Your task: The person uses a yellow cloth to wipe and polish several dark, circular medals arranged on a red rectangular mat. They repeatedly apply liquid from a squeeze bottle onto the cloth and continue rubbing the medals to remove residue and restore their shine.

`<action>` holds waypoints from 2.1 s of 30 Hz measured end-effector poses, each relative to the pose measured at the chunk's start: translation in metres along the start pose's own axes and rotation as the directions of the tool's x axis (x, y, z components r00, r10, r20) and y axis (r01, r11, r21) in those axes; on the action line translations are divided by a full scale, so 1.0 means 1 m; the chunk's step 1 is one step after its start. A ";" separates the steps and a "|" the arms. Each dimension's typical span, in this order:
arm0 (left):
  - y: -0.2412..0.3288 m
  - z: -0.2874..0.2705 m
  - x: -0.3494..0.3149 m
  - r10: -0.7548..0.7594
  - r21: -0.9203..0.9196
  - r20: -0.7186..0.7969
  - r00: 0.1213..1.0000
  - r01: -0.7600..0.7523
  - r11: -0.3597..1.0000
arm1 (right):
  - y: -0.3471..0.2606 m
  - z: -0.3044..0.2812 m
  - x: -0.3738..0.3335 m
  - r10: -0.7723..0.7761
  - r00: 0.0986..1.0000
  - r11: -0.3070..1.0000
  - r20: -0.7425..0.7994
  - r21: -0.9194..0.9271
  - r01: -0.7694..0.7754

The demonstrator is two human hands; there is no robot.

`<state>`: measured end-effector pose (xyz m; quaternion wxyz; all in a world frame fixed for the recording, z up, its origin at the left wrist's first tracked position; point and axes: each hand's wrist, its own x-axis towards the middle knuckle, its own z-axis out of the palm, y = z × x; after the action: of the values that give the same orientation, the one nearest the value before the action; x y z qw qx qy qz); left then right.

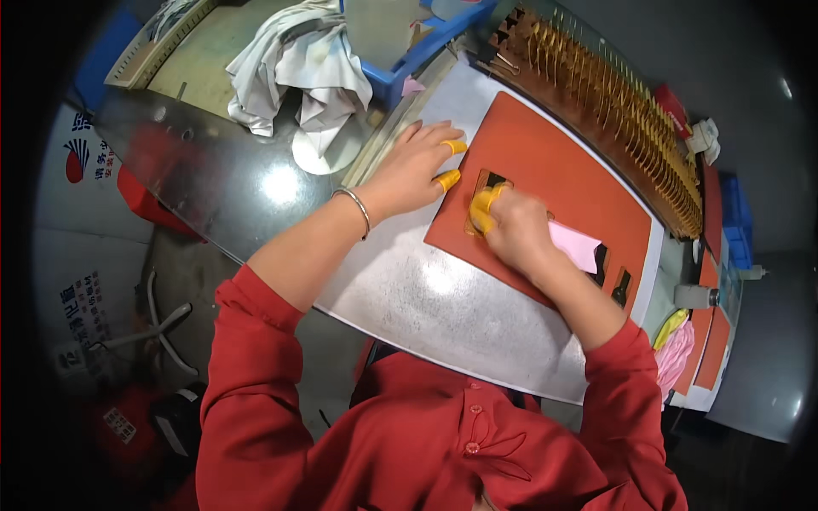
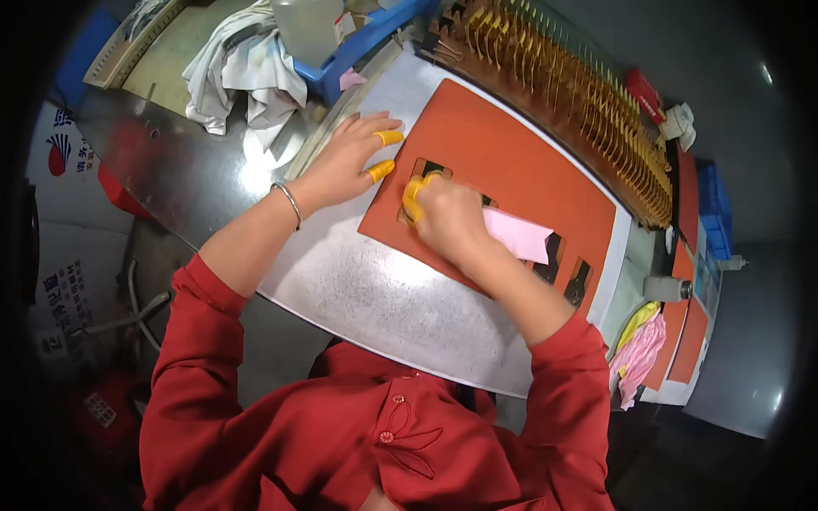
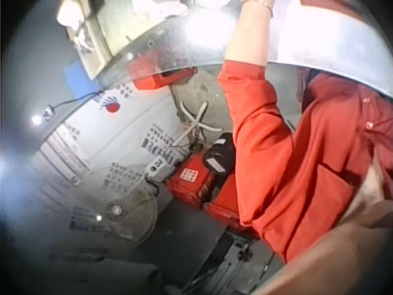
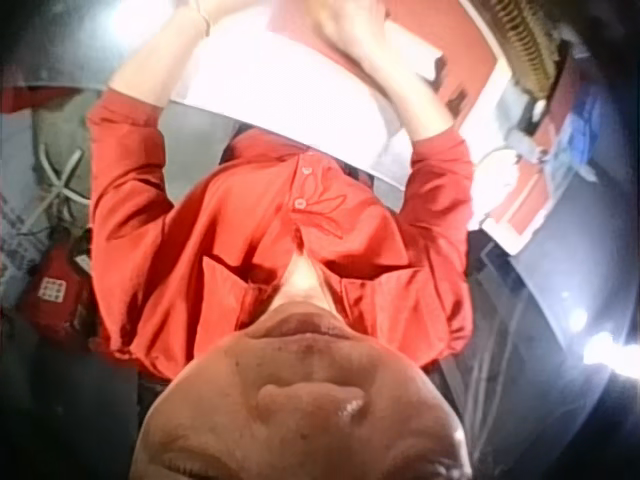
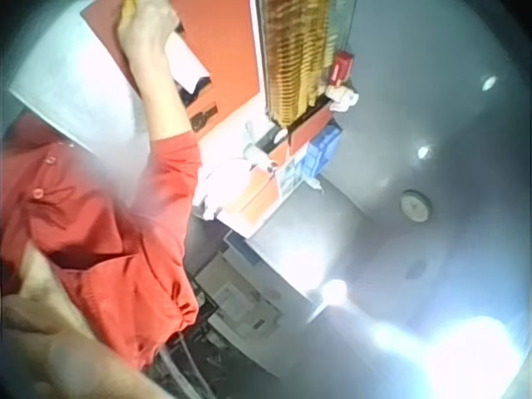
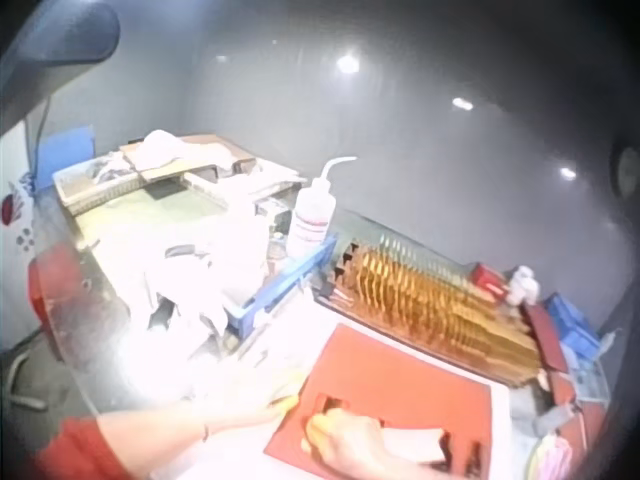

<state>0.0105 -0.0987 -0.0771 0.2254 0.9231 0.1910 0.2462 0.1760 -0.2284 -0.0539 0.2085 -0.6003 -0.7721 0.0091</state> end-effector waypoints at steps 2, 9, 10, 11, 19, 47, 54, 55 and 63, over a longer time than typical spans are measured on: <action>0.000 0.003 0.000 -0.002 0.002 0.007 1.000 0.002 1.000 | -0.006 0.000 -0.009 0.056 0.994 0.998 0.092 -0.006 -0.056; 0.000 0.004 -0.001 0.009 0.009 -0.001 1.000 -0.009 1.000 | 0.005 0.000 -0.001 0.037 0.999 0.994 0.040 -0.109 -0.033; 0.000 0.006 -0.002 0.003 0.005 -0.006 1.000 -0.003 1.000 | -0.006 -0.001 -0.006 0.020 0.999 0.999 0.048 -0.039 -0.019; 0.001 0.004 0.000 -0.006 0.000 -0.008 1.000 0.006 1.000 | 0.002 0.001 -0.003 0.023 0.999 0.999 0.044 -0.049 -0.021; 0.001 0.007 -0.004 -0.003 0.002 -0.022 1.000 0.003 1.000 | 0.004 -0.001 -0.003 0.004 0.997 0.999 0.083 -0.032 -0.001; -0.001 0.005 -0.002 -0.016 0.017 0.001 1.000 0.016 1.000 | 0.016 -0.006 -0.008 -0.141 0.984 0.990 0.112 -0.004 0.143; -0.002 0.002 0.000 -0.005 -0.002 -0.008 1.000 0.005 1.000 | 0.008 -0.011 -0.013 -0.178 0.980 0.984 0.092 0.021 0.177; -0.001 0.003 -0.001 -0.003 -0.005 -0.010 1.000 0.003 1.000 | -0.002 -0.014 -0.018 -0.121 0.983 0.990 0.140 0.089 0.110; 0.001 0.004 -0.003 0.000 0.024 0.000 1.000 0.000 1.000 | 0.013 -0.008 -0.015 -0.136 0.984 0.991 0.119 0.037 0.132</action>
<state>0.0105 -0.1018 -0.0809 0.2144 0.9258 0.1938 0.2437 0.1937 -0.2403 -0.0542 0.1702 -0.5424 -0.8216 0.0426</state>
